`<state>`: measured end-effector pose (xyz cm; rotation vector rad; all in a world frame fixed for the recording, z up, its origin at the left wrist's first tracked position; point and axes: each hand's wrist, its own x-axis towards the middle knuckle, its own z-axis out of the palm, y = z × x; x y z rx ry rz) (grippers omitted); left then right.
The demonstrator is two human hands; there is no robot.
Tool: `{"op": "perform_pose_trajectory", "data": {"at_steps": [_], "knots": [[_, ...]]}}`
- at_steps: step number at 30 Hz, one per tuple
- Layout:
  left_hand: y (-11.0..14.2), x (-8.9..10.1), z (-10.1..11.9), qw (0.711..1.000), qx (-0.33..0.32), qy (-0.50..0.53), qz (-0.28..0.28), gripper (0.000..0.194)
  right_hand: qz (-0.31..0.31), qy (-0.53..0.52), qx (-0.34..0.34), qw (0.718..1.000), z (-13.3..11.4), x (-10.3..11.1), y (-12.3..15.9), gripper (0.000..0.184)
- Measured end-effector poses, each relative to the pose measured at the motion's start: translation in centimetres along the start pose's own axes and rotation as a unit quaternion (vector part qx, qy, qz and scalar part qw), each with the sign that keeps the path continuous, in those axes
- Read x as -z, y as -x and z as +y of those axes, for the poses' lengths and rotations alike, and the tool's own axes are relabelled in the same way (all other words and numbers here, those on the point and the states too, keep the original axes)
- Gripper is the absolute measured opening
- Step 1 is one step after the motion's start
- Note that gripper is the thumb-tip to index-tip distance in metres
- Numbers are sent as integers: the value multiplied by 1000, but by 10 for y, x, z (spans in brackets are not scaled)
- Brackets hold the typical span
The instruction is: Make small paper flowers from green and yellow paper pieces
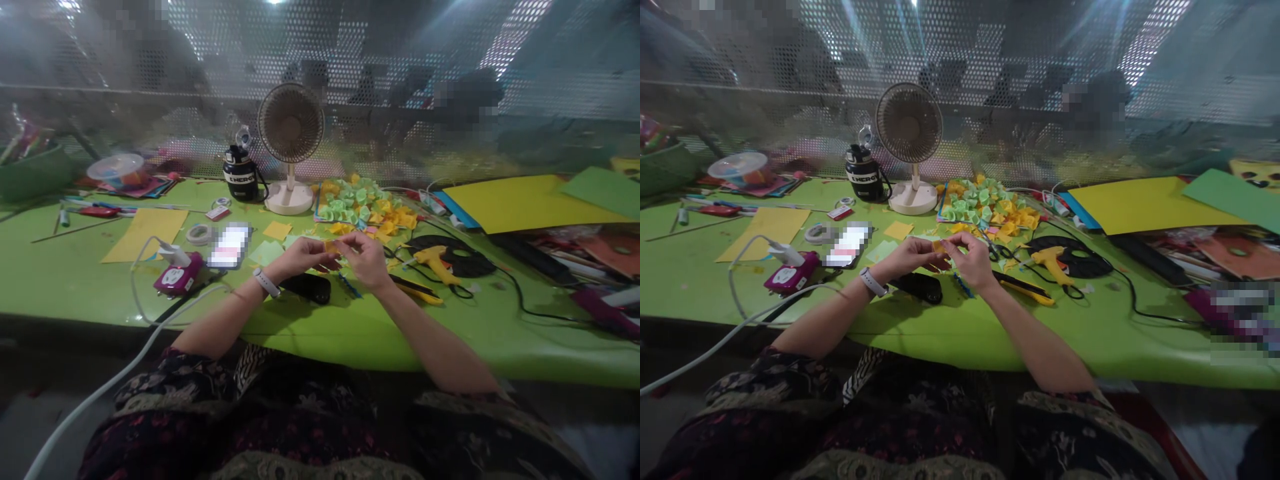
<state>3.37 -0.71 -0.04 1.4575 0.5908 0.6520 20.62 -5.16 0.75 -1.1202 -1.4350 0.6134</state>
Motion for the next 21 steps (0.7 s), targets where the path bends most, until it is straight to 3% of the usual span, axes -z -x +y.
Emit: {"op": "perform_pose_trajectory", "data": {"at_steps": [10,21], "knots": [[2,-3,1,1000,-13,-14,5,51,-14,4,-4,1000,0,4,-4,39],[6,-5,8,1000,-18,-3,13,48,9,-85,-72,994,9,4,-11,44]]}}
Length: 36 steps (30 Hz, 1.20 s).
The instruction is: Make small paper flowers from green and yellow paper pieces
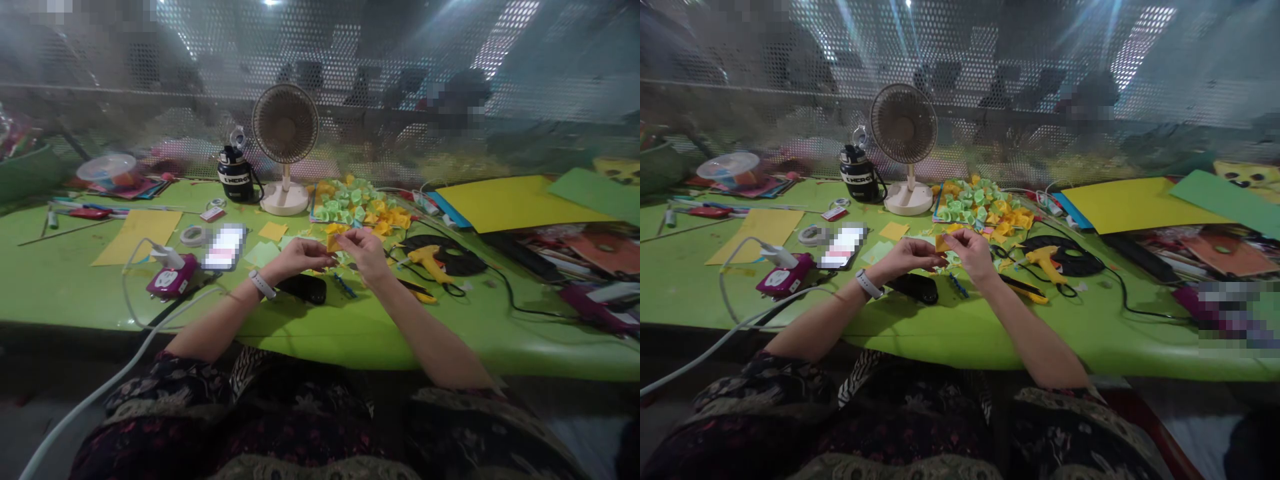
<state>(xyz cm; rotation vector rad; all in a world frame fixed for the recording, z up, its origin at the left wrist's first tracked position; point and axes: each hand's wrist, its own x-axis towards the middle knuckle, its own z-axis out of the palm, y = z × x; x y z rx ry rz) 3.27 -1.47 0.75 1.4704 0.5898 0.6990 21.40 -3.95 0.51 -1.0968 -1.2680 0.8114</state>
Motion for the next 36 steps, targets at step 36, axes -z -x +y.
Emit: {"op": "perform_pose_trajectory", "data": {"at_steps": [36], "knots": [[-4,4,-1,991,9,54,123,45,-64,432,-5,900,-9,49,-21,31]]}}
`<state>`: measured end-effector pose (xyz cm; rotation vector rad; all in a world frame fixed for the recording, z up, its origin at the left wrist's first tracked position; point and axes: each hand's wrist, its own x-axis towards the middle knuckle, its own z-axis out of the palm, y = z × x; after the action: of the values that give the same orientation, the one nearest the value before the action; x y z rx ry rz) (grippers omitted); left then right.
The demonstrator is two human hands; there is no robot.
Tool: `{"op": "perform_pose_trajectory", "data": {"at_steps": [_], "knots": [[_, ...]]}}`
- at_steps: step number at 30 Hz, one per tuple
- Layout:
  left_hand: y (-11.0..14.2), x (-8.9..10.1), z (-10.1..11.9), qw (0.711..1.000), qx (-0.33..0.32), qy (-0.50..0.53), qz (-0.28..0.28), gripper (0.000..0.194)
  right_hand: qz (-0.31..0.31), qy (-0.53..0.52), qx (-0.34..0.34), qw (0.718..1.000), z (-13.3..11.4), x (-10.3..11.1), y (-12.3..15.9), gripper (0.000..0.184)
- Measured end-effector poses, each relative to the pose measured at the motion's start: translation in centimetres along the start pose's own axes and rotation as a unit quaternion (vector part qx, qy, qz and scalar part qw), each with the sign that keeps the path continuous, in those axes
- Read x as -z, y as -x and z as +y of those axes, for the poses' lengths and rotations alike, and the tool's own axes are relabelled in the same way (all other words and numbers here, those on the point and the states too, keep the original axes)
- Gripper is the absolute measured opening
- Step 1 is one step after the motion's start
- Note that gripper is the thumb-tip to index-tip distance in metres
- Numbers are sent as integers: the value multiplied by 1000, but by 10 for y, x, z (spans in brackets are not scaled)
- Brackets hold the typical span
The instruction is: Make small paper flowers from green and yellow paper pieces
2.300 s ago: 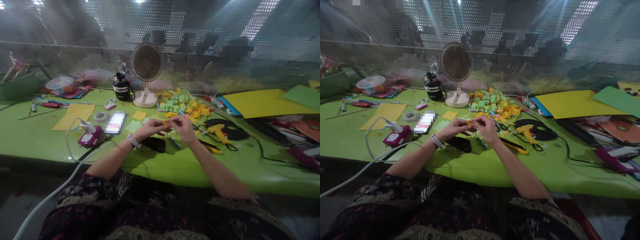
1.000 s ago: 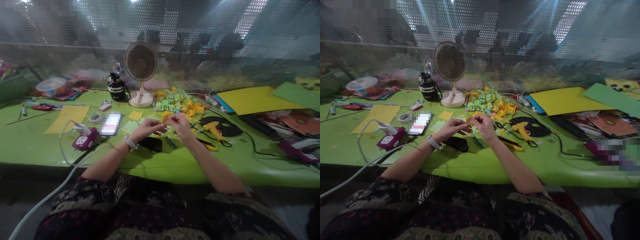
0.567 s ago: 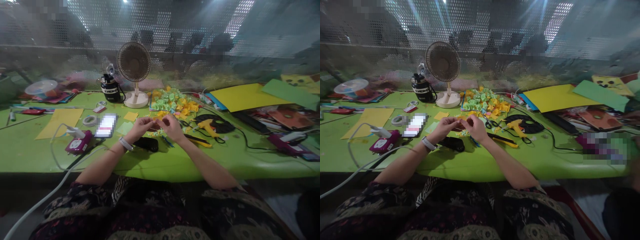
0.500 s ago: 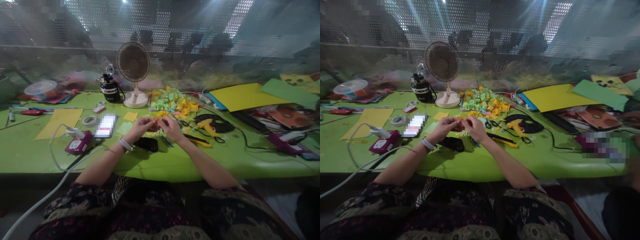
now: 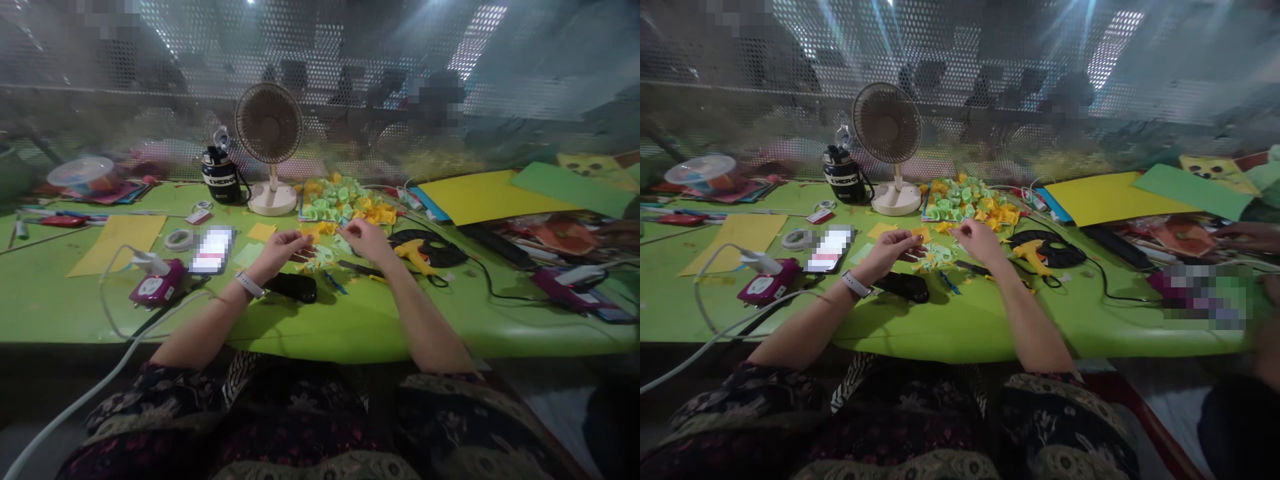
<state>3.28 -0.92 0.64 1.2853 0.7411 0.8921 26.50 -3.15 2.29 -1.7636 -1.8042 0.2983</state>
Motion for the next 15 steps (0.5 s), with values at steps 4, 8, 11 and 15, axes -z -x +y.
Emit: {"op": "perform_pose_trajectory", "data": {"at_steps": [4,8,11,15], "knots": [[-1,1,-1,1000,8,3,1,42,-100,284,-144,943,33,18,-14,19],[0,1,0,1000,4,8,-3,38,-178,325,-179,911,46,11,-21,29],[1,0,3,1000,6,21,0,36,-178,323,-181,912,50,7,-24,33],[2,-2,6,999,29,42,7,34,-181,324,-186,910,55,6,-27,40]]}}
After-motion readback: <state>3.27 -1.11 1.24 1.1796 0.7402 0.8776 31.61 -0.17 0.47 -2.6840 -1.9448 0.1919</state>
